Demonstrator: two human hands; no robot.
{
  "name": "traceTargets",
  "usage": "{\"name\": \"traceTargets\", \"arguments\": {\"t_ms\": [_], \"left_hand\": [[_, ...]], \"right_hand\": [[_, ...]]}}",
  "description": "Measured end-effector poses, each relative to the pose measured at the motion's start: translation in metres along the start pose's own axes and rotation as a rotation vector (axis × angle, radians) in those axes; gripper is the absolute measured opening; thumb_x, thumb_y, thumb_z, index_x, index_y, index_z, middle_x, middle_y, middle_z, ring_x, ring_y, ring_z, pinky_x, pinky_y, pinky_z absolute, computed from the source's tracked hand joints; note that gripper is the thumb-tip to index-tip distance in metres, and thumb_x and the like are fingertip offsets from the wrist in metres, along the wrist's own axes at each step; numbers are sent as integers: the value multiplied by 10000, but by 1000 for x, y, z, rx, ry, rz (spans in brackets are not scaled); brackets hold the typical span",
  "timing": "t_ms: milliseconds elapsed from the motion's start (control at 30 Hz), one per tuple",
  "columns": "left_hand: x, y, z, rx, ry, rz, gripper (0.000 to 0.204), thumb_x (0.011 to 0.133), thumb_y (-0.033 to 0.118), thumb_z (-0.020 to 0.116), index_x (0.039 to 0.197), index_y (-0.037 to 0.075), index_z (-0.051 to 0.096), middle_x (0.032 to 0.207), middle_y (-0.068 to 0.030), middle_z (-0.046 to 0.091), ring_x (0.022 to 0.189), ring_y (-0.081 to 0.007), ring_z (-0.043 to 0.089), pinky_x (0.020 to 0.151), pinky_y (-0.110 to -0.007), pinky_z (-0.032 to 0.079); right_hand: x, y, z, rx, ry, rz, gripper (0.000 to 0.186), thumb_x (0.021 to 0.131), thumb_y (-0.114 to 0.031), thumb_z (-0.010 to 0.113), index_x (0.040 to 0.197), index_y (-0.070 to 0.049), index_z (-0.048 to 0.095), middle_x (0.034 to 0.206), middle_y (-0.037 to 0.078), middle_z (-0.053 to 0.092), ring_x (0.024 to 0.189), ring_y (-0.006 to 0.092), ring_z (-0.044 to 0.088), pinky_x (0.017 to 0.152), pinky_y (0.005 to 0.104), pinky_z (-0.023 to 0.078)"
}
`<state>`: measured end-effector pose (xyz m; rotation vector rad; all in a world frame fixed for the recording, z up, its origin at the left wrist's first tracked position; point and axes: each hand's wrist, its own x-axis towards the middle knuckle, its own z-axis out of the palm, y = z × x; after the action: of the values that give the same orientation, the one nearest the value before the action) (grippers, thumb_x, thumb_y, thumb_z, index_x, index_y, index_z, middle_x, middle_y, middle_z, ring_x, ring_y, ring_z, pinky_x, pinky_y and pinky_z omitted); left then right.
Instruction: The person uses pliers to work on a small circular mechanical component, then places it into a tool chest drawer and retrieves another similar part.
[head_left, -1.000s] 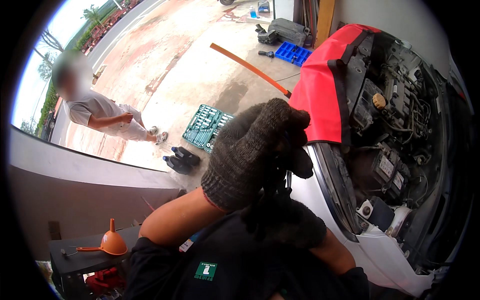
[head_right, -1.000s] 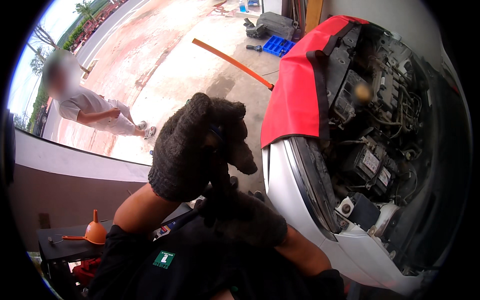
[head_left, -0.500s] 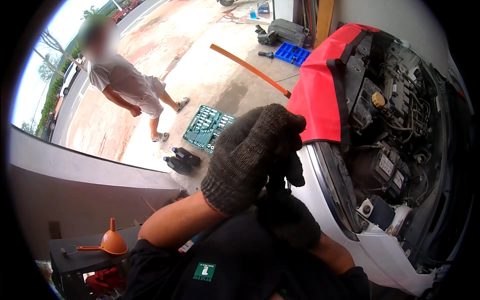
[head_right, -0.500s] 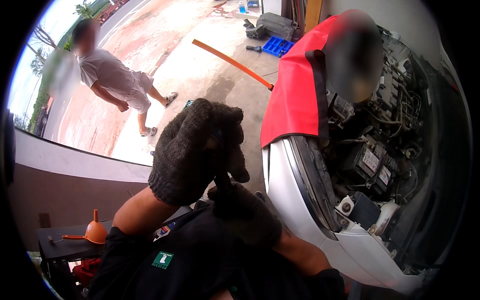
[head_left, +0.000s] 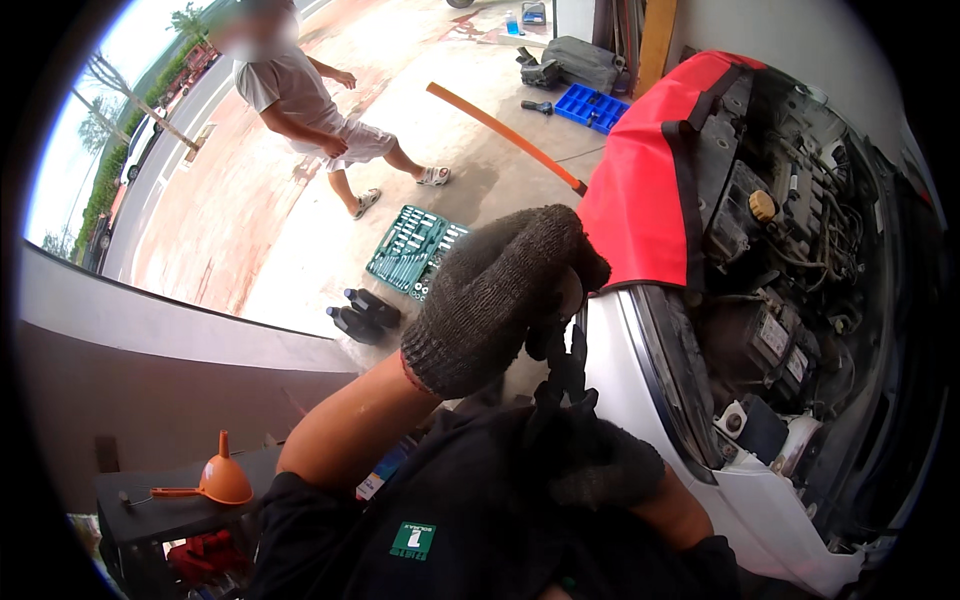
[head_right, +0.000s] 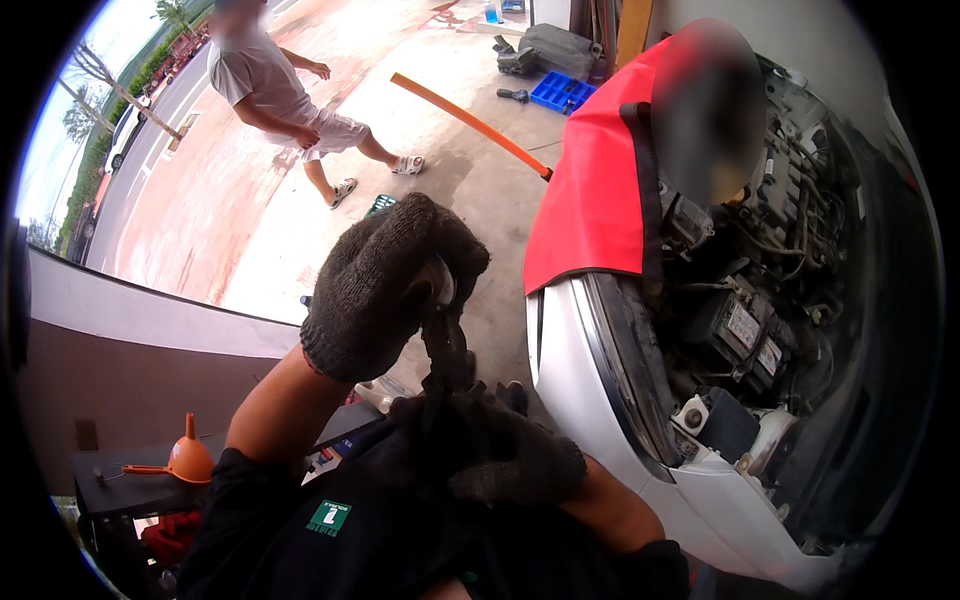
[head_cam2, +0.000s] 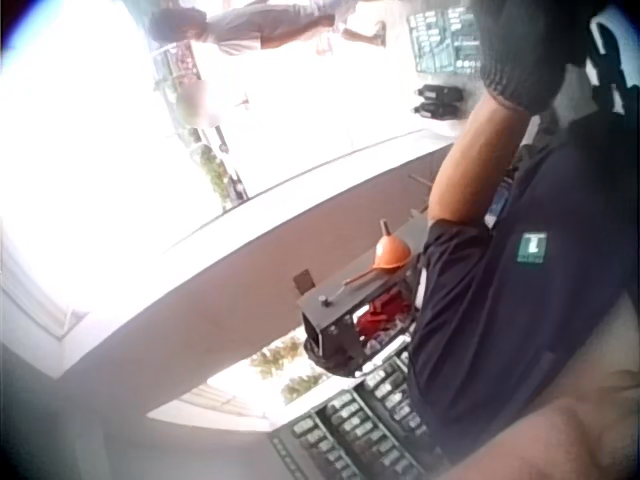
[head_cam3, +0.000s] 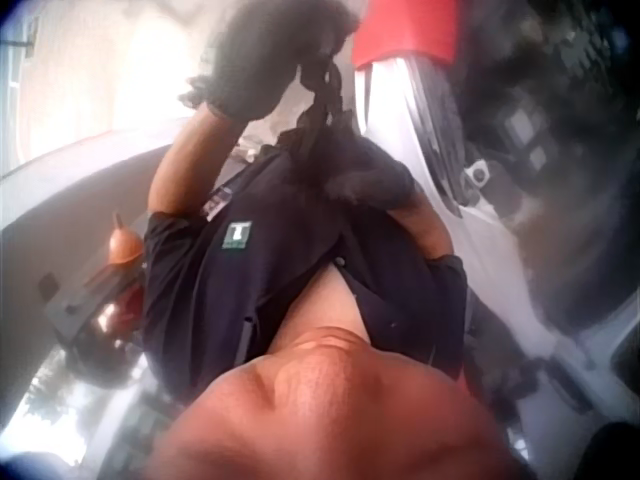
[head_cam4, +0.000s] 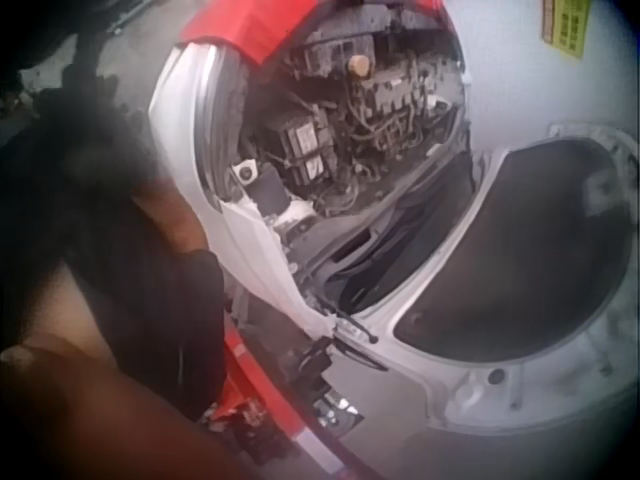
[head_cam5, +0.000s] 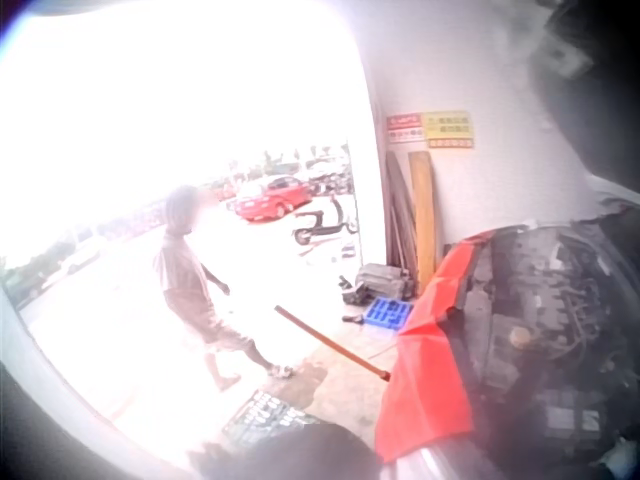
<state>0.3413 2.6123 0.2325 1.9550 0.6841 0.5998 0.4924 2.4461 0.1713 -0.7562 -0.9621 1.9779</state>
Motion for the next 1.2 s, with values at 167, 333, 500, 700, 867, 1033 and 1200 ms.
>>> {"name": "traceTargets", "arguments": {"t_ms": [167, 333, 500, 700, 867, 1033, 1200], "left_hand": [[4, -15, -3, -1106, -23, -181, 434, 1077, 462, 451, 1032, 67, 625, 773, -85, 621, 482, -162, 546, 444, -276, 444], [8, -22, 1, -1350, -72, -156, 520, 1089, 523, 364, 1060, 85, 643, 802, -115, 644, 396, -133, 467, 348, -245, 358], [10, -27, 3, -1485, -143, -111, 519, 1094, 511, 352, 1075, 85, 648, 817, -140, 661, 394, -141, 486, 343, -243, 365], [9, -26, 3, -1342, -83, -153, 575, 1083, 560, 325, 1048, 75, 633, 833, -128, 657, 464, -154, 536, 415, -241, 424], [1, -12, 6, -154, 238, 106, 127, 1000, 155, 603, 1070, 50, 591, 890, -81, 666, 752, -174, 659, 657, -278, 525], [-1, 3, 9, -119, 203, 30, 397, 836, -150, 683, 1166, 39, 565, 946, -57, 673, 762, -132, 671, 599, -273, 523], [-4, 1, 19, -347, 213, -39, 432, 852, -139, 685, 1223, 38, 551, 960, -59, 668, 673, -93, 641, 483, -239, 471]], "right_hand": [[-2, -2, -11, -303, -105, -29, 658, 857, 27, 717, 1469, 11, 476, 1449, 154, 568, 1319, 246, 566, 1124, 381, 446], [1, 15, -13, -282, -71, -94, 642, 869, 28, 712, 1462, 44, 466, 1414, 169, 592, 1299, 234, 586, 1099, 358, 480], [2, 18, -14, -110, -77, -105, 570, 908, 40, 653, 1449, 48, 472, 1400, 160, 595, 1294, 228, 589, 1086, 340, 490], [0, 13, -7, -342, 29, -187, 547, 936, 16, 629, 1454, 36, 453, 1400, 161, 582, 1279, 224, 586, 1074, 354, 487], [7, 5, -4, -216, 330, -176, 546, 901, 3, 697, 1403, 16, 485, 1293, 120, 627, 1184, 173, 619, 986, 318, 508], [9, 1, -3, 25, 611, -397, 444, 907, 92, 658, 1321, 20, 516, 1080, 80, 671, 1006, 148, 668, 868, 286, 545], [13, 7, -14, -497, 598, -498, 473, 890, 117, 666, 1330, 41, 510, 1058, 89, 647, 971, 141, 666, 827, 281, 548]]}}
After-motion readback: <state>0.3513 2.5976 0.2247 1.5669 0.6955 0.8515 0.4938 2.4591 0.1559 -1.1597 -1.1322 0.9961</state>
